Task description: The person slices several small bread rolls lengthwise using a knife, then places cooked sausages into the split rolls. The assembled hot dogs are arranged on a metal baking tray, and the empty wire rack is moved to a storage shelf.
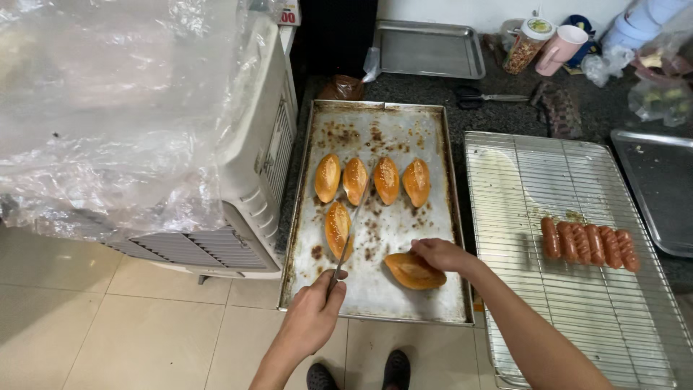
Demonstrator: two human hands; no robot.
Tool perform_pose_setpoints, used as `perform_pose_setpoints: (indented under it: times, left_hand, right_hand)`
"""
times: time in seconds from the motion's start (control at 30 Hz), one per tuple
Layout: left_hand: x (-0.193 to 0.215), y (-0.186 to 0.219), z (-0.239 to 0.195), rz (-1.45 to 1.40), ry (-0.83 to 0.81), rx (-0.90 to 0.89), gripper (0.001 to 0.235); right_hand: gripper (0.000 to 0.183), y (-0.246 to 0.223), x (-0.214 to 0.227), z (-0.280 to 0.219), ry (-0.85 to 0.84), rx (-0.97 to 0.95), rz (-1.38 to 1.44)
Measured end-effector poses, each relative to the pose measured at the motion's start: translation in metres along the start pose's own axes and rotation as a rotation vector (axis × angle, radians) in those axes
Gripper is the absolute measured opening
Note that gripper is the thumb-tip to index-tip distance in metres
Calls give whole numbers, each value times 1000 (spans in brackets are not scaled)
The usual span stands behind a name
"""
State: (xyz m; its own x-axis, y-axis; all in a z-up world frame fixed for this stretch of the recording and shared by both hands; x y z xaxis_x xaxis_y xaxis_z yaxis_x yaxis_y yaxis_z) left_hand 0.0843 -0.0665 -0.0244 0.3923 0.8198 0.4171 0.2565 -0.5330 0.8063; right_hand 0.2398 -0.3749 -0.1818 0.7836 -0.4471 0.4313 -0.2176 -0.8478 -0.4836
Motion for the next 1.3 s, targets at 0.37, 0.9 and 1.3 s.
perform_pose_setpoints:
  times: [0.37, 0.9, 1.3]
  left_hand:
    - [-23, 11, -2, -35, 85, -18, 34]
    - [-19, 73, -14, 7, 178, -49, 37]
    - [-46, 149, -5, 155, 217, -233, 32]
  right_hand:
    - [60, -28, -38, -33, -167, 216, -253]
    - [59, -108, 40, -111, -293, 761, 1437]
    - [64, -147, 48, -100, -218, 882, 1579]
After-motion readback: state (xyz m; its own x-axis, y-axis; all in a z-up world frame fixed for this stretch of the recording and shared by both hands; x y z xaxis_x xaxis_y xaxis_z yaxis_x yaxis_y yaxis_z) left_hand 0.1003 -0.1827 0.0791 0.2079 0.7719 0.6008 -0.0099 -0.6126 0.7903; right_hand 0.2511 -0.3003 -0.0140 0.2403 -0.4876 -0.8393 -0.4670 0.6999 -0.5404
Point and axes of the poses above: each hand's wrist, its own z-axis towards the middle knuckle, its own x-axis out of the back of the hand, y = z × x, the point moved 4 cm from there along z, towards the middle knuckle, and after that the axes turned 13 degrees about -y, right-handed, at the moved point
